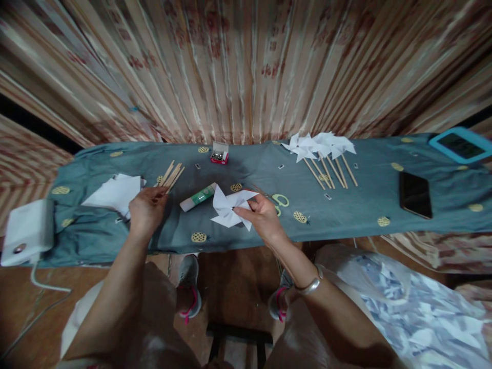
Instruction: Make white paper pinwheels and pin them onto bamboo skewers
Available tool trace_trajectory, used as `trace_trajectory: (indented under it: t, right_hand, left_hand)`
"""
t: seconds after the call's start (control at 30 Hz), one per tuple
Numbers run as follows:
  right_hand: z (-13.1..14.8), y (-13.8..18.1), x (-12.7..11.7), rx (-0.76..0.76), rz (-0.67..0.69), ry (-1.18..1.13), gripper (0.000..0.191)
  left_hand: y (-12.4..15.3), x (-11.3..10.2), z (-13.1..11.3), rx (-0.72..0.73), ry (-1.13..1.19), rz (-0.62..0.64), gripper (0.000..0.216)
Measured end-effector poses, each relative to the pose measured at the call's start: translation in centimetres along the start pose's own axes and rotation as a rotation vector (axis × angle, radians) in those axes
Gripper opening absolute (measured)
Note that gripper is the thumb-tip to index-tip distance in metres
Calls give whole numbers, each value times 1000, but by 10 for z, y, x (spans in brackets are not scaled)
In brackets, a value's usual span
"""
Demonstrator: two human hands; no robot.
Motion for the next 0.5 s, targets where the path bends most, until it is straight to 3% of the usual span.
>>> trace_trajectory:
  t: [0.17,0.5]
  right_hand:
    - [1,0,2,6,17,-21,54]
    - [5,5,4,15,31,-38,56]
  left_hand:
    - [-1,7,6,25,-161,8,39]
    - [-2,10,9,34,-215,-11,37]
Point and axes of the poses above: each hand's wrist, its own y-axis away from the middle knuckle, its own x-axis out of the palm, z = x × y, the point moved 6 cm from there along -y, towards the middle knuckle, and after that the axes turned 3 degrees about z, right-handed, at the moved point
